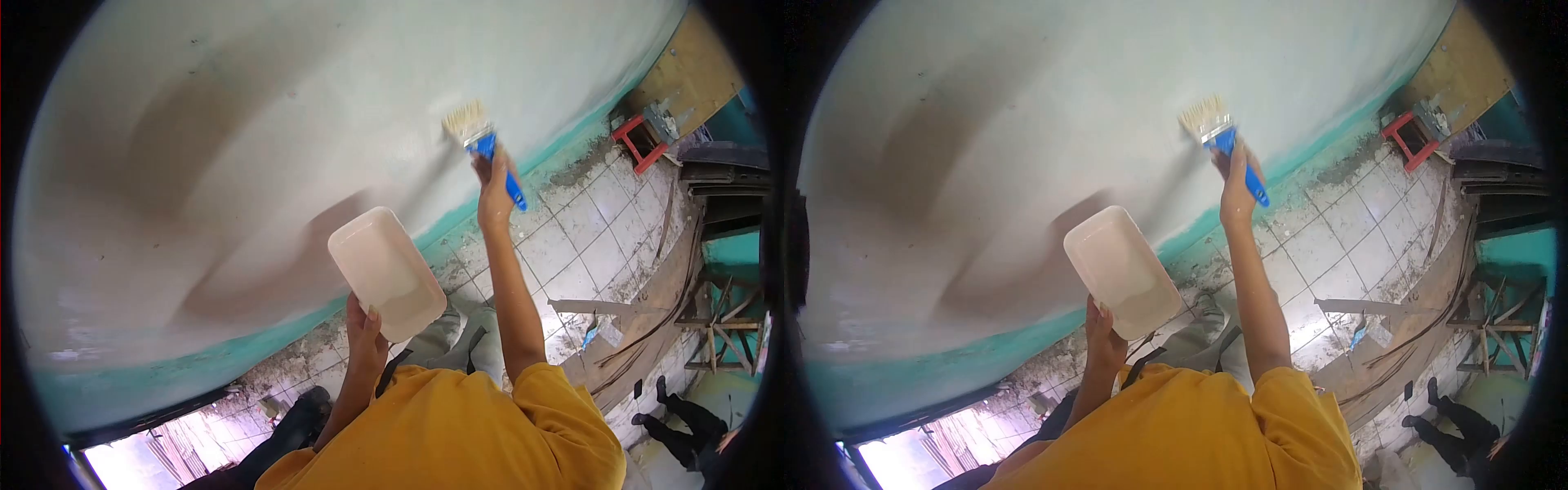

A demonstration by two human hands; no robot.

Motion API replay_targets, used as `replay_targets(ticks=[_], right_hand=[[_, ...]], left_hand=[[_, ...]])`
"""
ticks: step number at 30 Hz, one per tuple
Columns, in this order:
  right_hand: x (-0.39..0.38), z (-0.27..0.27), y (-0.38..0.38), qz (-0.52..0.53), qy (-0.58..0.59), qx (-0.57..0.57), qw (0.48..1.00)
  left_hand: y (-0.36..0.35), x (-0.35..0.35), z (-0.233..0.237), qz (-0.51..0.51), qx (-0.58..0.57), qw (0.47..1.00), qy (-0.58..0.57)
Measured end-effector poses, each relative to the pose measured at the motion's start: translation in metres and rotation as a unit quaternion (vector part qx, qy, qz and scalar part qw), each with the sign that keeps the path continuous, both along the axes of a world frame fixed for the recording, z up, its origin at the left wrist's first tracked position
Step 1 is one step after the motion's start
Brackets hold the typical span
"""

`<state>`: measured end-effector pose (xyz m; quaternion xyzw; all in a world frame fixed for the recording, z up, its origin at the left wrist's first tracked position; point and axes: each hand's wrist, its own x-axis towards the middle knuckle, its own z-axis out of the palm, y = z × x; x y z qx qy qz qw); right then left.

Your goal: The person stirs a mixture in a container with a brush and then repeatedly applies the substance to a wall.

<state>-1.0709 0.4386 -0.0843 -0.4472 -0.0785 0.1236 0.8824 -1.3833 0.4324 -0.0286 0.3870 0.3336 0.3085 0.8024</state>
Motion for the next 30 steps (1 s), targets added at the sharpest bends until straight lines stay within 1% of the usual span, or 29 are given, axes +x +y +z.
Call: replay_targets(ticks=[1,3,4,5,6,8,10,12,13,14,15,16,18,19,21,23,24,25,26,27,29,30], right_hand=[[0.000,-0.031,0.000,0.010,0.050,-0.024,0.998],[-0.007,-0.082,-0.006,0.001,0.074,-0.093,0.993],[-0.010,-0.108,-0.011,0.003,0.074,-0.092,0.993],[-0.012,-0.132,-0.017,0.016,0.084,-0.131,0.988],[-0.015,-0.131,-0.020,0.027,0.094,-0.169,0.981],[-0.010,-0.127,-0.018,0.031,0.084,-0.180,0.980],[-0.002,-0.090,-0.011,0.037,0.072,-0.192,0.978],[0.006,-0.025,-0.006,0.005,0.022,-0.178,0.984],[0.009,0.007,-0.007,0.007,0.020,-0.178,0.984],[0.011,0.039,-0.011,-0.002,0.008,-0.119,0.993],[0.013,0.056,-0.013,-0.012,-0.003,-0.061,0.998],[0.014,0.060,-0.015,-0.009,-0.004,-0.062,0.998],[0.018,0.062,-0.018,-0.016,-0.031,0.019,0.999],[0.019,0.048,-0.017,-0.013,-0.031,0.020,0.999],[0.017,-0.013,-0.007,0.004,0.042,0.009,0.999],[0.011,-0.072,-0.005,0.001,0.100,-0.022,0.995],[0.007,-0.098,-0.009,0.003,0.100,-0.021,0.995],[0.004,-0.121,-0.015,0.013,0.115,-0.069,0.991],[0.004,-0.131,-0.019,0.023,0.129,-0.117,0.984],[0.006,-0.132,-0.023,0.023,0.130,-0.117,0.984],[0.010,-0.132,-0.027,0.052,0.125,-0.161,0.978],[0.012,-0.119,-0.027,0.051,0.126,-0.161,0.978]], left_hand=[[-0.001,0.001,0.000,-0.001,0.004,1.000,-0.004],[-0.002,0.004,0.001,0.000,0.009,1.000,-0.006],[-0.002,0.006,0.003,-0.005,0.000,1.000,-0.002],[-0.003,0.008,0.004,-0.012,-0.009,1.000,0.002],[-0.004,0.009,0.004,-0.013,-0.009,1.000,0.003],[-0.005,0.012,0.003,-0.006,-0.008,1.000,0.007],[-0.005,0.014,0.000,-0.007,-0.005,1.000,-0.001],[-0.005,0.016,0.001,-0.007,-0.001,1.000,-0.009],[-0.005,0.017,0.001,-0.002,-0.003,1.000,-0.011],[-0.006,0.018,0.001,0.004,-0.006,1.000,-0.012],[-0.007,0.019,0.001,0.006,-0.007,1.000,-0.012],[-0.008,0.019,0.000,0.013,-0.004,1.000,-0.013],[-0.010,0.021,-0.001,0.025,-0.001,1.000,-0.014],[-0.011,0.022,-0.001,0.029,0.000,0.999,-0.016],[-0.013,0.024,0.000,0.034,0.002,0.999,-0.017],[-0.017,0.025,0.002,0.032,0.000,0.999,-0.029],[-0.019,0.026,0.000,0.034,0.001,0.999,-0.029],[-0.020,0.026,-0.002,0.032,0.006,0.999,-0.023],[-0.022,0.027,-0.003,0.029,0.010,0.999,-0.016],[-0.024,0.028,-0.002,0.029,0.010,0.999,-0.015],[-0.028,0.032,0.001,0.028,-0.004,1.000,-0.006],[-0.030,0.034,0.001,0.028,-0.004,1.000,-0.005]])
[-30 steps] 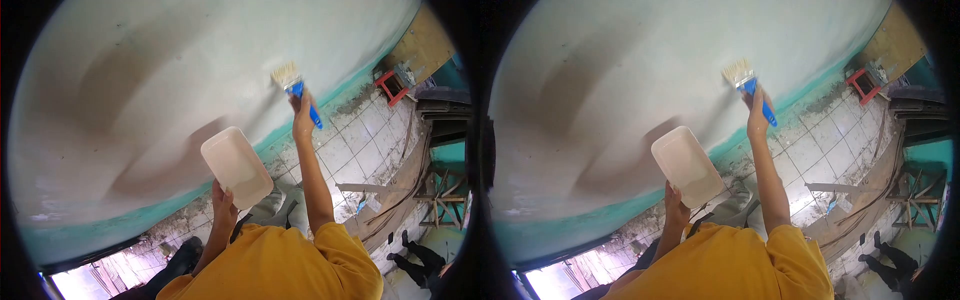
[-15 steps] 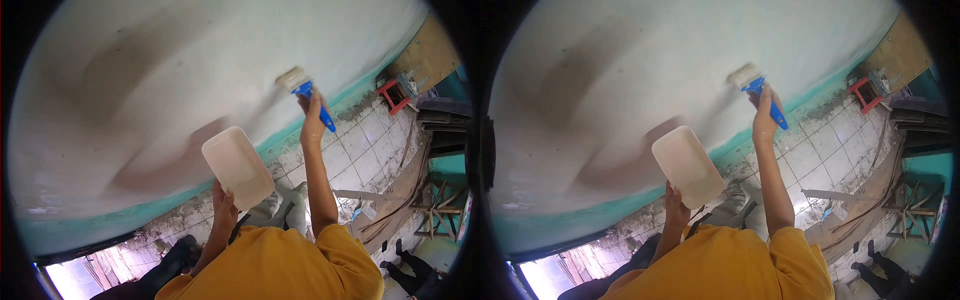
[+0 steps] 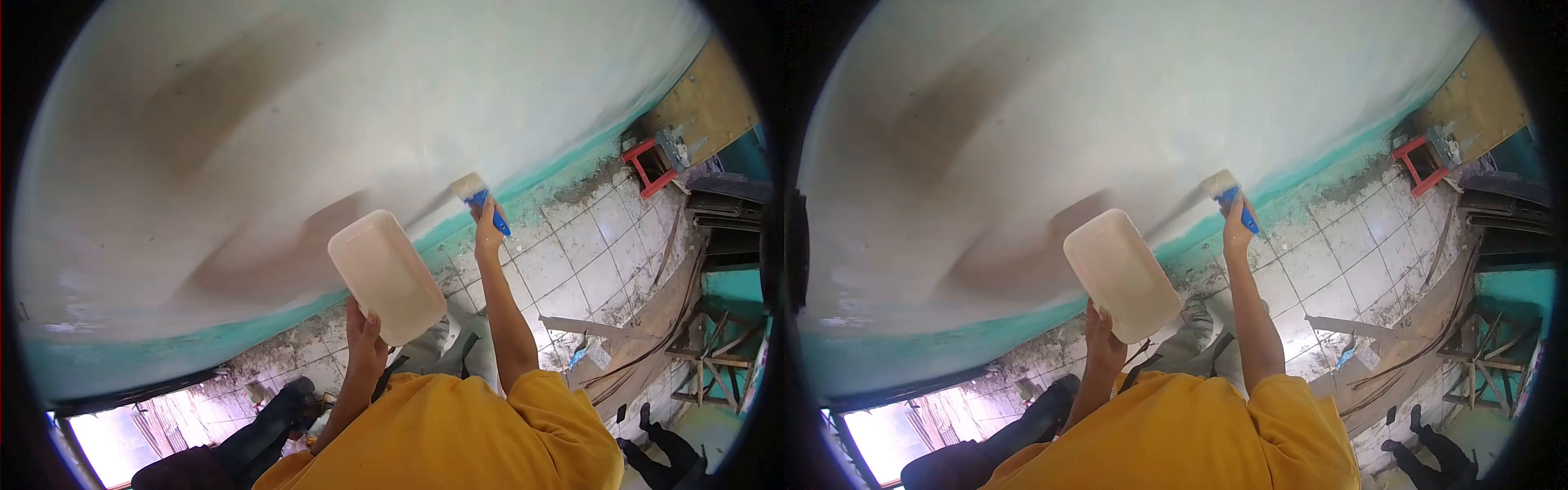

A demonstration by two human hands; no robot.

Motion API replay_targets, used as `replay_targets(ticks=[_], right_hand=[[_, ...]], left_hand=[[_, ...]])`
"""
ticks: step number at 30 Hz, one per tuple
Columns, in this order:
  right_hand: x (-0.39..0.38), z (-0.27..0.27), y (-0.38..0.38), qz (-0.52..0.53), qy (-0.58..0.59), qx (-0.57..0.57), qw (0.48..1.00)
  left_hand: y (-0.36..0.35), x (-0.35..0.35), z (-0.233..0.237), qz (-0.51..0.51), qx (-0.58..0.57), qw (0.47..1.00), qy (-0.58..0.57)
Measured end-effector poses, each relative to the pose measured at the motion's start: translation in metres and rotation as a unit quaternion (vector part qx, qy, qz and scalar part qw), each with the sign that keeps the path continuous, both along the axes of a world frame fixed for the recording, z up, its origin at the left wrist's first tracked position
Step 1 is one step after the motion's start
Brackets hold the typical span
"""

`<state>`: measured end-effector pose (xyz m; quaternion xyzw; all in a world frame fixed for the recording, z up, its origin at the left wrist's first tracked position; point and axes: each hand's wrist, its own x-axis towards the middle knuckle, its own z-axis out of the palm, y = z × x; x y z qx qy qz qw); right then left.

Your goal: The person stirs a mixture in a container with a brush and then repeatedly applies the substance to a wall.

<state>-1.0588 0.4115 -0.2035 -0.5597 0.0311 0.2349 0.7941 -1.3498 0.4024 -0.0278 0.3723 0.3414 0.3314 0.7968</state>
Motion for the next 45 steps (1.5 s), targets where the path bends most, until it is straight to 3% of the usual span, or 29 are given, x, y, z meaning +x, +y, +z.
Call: replay_targets(ticks=[4,8,11,16,20,24,26,31,35,39,41,45], right_hand=[[0.017,0.133,0.003,-0.002,-0.086,0.074,0.994],[0.030,0.182,-0.001,-0.017,-0.151,0.195,0.969],[0.034,0.134,0.008,-0.021,-0.115,0.208,0.971],[0.021,0.001,0.001,-0.014,-0.018,0.054,0.998],[0.027,-0.017,-0.013,0.012,0.016,-0.009,1.000],[0.042,0.066,-0.042,0.024,-0.035,0.015,0.999],[0.049,0.115,-0.064,0.063,-0.120,0.066,0.988],[0.055,0.222,-0.122,0.098,-0.156,0.099,0.978],[0.068,0.260,-0.157,0.152,-0.239,0.110,0.953],[0.067,0.289,-0.172,0.202,-0.292,0.045,0.934],[0.068,0.296,-0.176,0.224,-0.362,-0.057,0.903],[0.071,0.294,-0.175,0.226,-0.450,-0.078,0.860]], left_hand=[[-0.007,0.008,0.003,0.009,0.000,1.000,-0.012],[-0.008,0.011,0.002,0.002,0.004,1.000,-0.022],[-0.012,0.014,0.003,0.014,0.004,1.000,-0.020],[-0.016,0.018,0.006,0.008,0.017,0.999,-0.028],[-0.020,0.030,0.003,0.023,0.035,0.999,0.004],[-0.024,0.053,0.003,0.017,0.053,0.998,-0.012],[-0.025,0.072,0.008,0.024,0.040,0.998,-0.031],[-0.030,0.114,0.019,0.025,0.024,0.998,-0.055],[-0.044,0.148,0.027,0.024,0.022,0.997,-0.074],[-0.057,0.174,0.034,0.019,0.031,0.995,-0.097],[-0.066,0.182,0.042,0.016,0.034,0.996,-0.086],[-0.079,0.194,0.051,0.020,0.051,0.995,-0.086]])
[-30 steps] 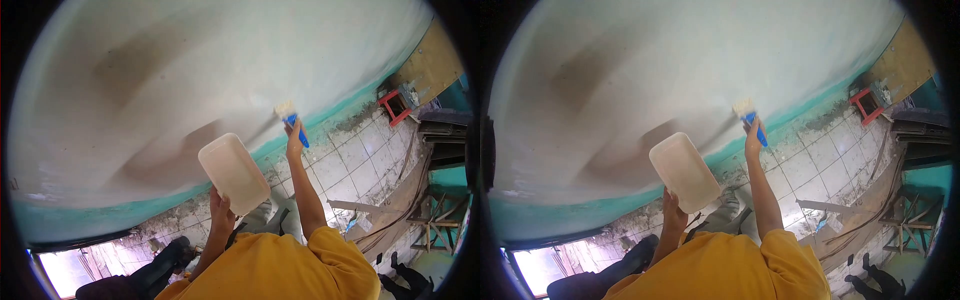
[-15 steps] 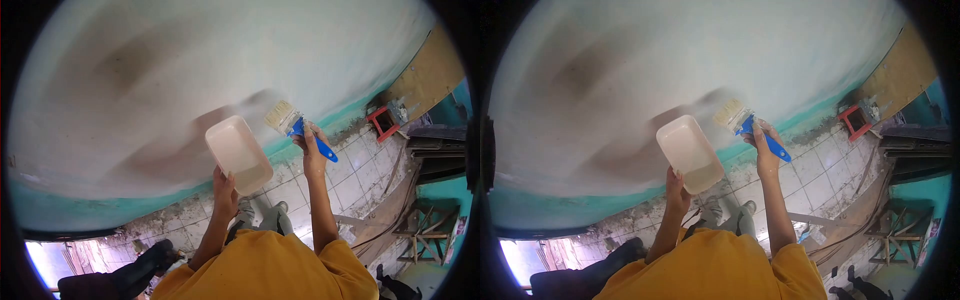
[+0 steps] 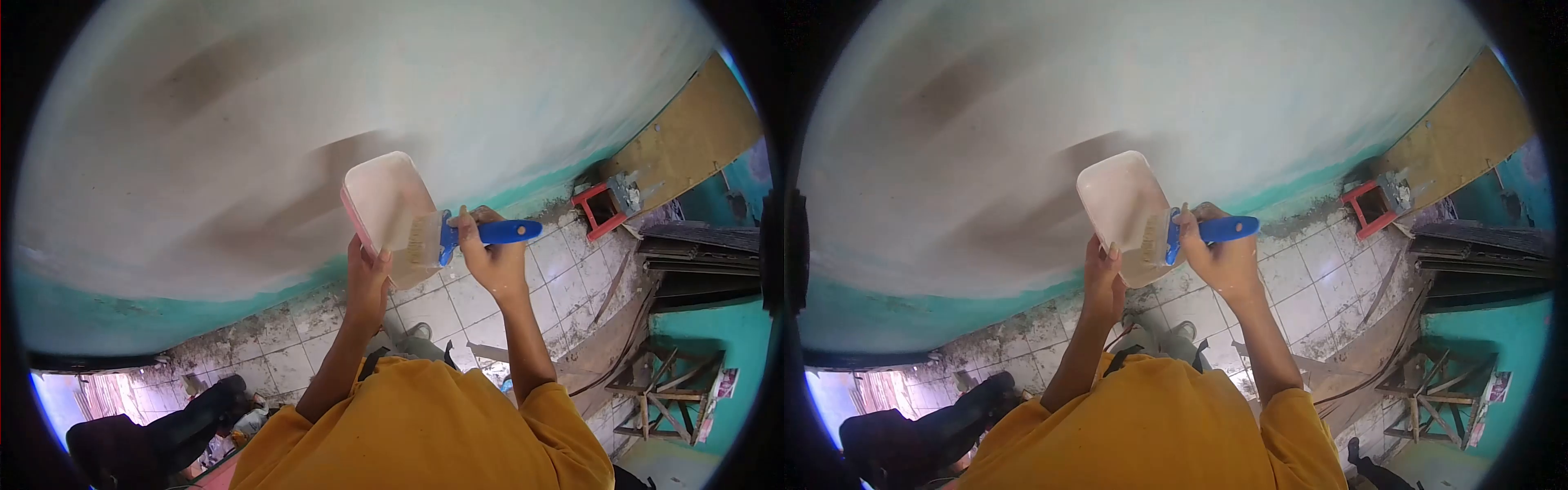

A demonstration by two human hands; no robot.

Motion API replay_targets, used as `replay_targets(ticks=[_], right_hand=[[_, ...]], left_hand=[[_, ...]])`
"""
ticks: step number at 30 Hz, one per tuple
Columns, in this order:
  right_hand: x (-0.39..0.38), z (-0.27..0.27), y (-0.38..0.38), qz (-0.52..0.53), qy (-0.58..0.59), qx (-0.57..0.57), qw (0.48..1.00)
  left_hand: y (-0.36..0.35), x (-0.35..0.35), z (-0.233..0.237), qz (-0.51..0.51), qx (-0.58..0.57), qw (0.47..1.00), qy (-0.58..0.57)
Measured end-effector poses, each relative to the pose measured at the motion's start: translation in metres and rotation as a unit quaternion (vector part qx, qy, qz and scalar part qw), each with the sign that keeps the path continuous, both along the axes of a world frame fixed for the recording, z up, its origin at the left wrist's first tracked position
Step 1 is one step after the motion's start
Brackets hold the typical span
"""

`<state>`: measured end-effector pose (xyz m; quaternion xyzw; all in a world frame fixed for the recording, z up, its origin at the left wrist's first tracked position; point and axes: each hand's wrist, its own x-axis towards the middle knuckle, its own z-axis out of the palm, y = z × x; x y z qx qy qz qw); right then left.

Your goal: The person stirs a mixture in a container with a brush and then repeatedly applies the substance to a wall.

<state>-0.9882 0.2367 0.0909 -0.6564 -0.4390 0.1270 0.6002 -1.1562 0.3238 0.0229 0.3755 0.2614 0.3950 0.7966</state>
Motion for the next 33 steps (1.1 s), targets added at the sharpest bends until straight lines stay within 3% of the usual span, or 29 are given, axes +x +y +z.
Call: replay_targets(ticks=[2,4,14,24,28,30,33], right_hand=[[0.000,-0.005,0.002,-0.014,-0.010,-0.004,1.000],[0.003,-0.018,0.004,-0.041,-0.045,-0.077,0.995],[-0.004,-0.005,0.006,-0.089,-0.074,-0.032,0.993],[-0.002,0.002,0.018,-0.189,-0.002,0.066,0.980],[-0.004,-0.004,0.031,-0.210,0.105,0.142,0.962],[0.002,-0.017,0.036,-0.212,0.099,0.158,0.959],[0.007,-0.041,0.043,-0.202,0.313,0.242,0.896]], left_hand=[[-0.005,0.002,0.003,-0.005,0.009,1.000,-0.005],[-0.006,0.003,0.001,-0.004,0.021,1.000,0.003],[0.011,0.007,0.004,-0.027,0.047,0.998,-0.022],[0.034,-0.015,0.023,-0.070,0.018,0.997,-0.007],[0.040,-0.026,0.017,-0.084,0.034,0.996,-0.017],[0.046,-0.029,0.010,-0.087,0.041,0.995,-0.010],[0.054,-0.034,0.001,-0.101,0.059,0.993,0.005]])
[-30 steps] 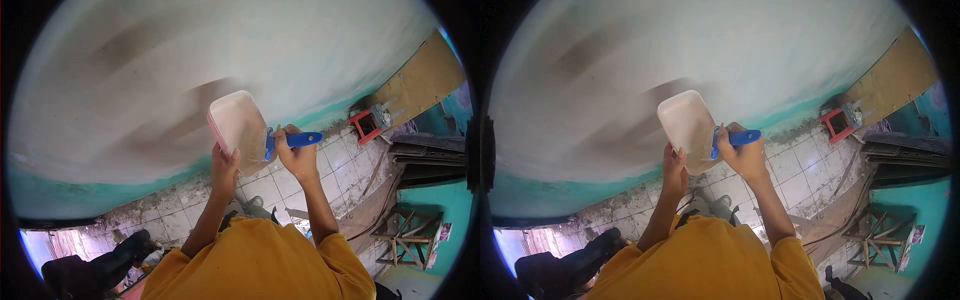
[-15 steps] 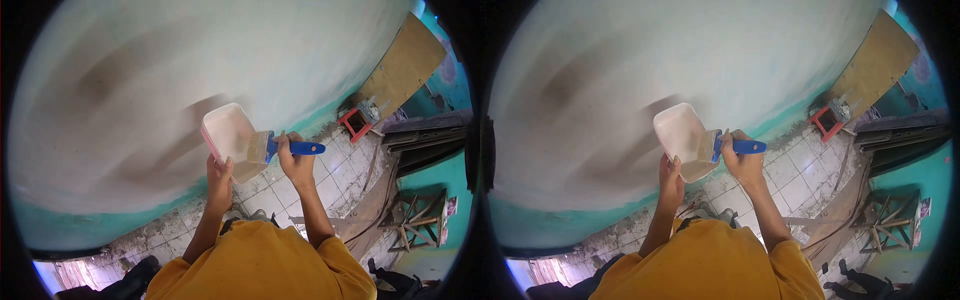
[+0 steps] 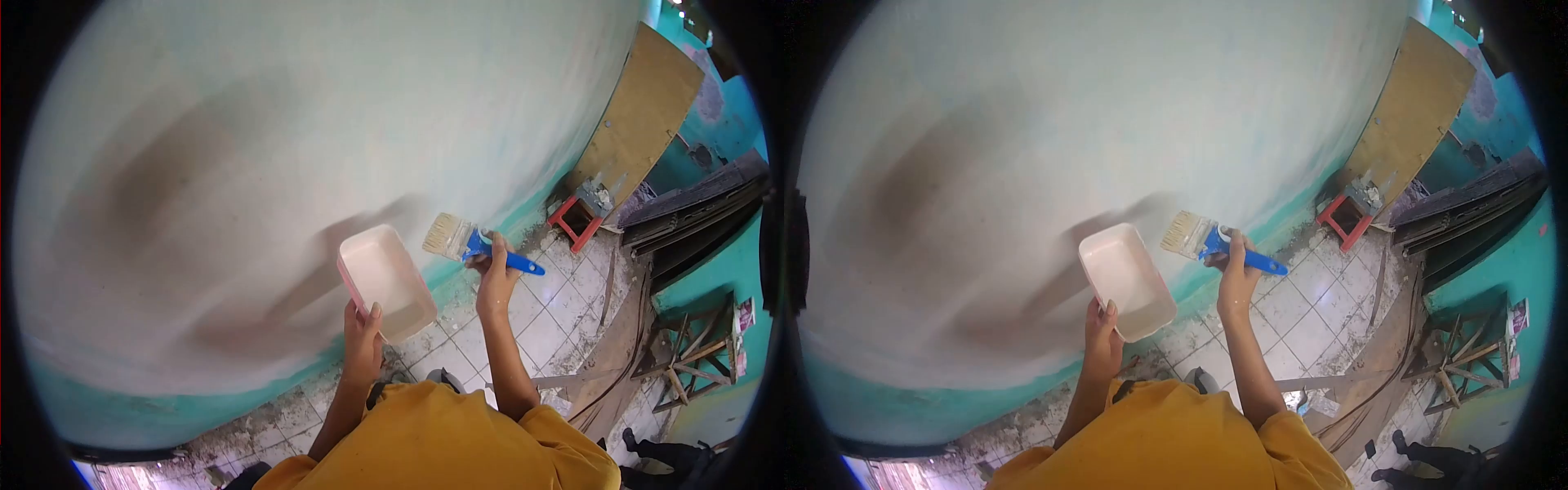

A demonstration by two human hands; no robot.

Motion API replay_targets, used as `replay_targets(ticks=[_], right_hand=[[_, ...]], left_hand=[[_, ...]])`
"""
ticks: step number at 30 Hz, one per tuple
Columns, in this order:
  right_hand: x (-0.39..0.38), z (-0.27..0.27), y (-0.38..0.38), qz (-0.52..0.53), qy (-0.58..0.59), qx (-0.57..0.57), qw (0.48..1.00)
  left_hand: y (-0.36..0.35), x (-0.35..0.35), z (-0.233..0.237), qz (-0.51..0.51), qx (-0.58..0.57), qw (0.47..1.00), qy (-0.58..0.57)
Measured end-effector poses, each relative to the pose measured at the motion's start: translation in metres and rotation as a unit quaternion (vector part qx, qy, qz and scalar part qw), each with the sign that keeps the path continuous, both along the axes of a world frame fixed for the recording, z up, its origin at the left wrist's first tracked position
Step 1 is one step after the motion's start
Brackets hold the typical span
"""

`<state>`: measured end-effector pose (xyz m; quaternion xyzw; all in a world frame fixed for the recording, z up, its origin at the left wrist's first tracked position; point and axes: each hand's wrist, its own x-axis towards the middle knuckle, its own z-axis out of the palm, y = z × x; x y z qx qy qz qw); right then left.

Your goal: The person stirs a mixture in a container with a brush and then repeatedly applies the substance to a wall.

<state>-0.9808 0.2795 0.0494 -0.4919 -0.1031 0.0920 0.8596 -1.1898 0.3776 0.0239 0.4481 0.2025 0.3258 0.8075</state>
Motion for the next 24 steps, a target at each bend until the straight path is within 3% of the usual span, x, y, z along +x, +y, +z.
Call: replay_targets(ticks=[4,8,14,18,22,23,24], right_hand=[[0.000,-0.014,0.005,-0.009,0.073,0.101,0.992],[0.025,0.007,0.007,0.007,0.080,0.127,0.989],[0.095,0.071,0.022,0.095,0.093,0.253,0.958],[0.146,0.137,0.024,0.133,0.070,0.261,0.953],[0.208,0.200,0.028,0.102,-0.213,0.178,0.955],[0.224,0.217,0.029,0.047,-0.295,0.126,0.946],[0.241,0.228,0.033,-0.020,-0.430,0.066,0.900]], left_hand=[[0.008,0.005,-0.007,-0.004,-0.035,0.999,-0.004],[0.003,0.019,-0.002,-0.009,-0.048,0.999,0.010],[-0.005,0.052,0.002,0.001,-0.038,0.999,0.005],[-0.018,0.083,0.012,0.024,-0.066,0.997,-0.014],[-0.032,0.108,0.012,0.047,-0.067,0.997,-0.014],[-0.037,0.115,0.014,0.052,-0.064,0.996,-0.035],[-0.042,0.119,0.013,0.057,-0.062,0.995,-0.056]])
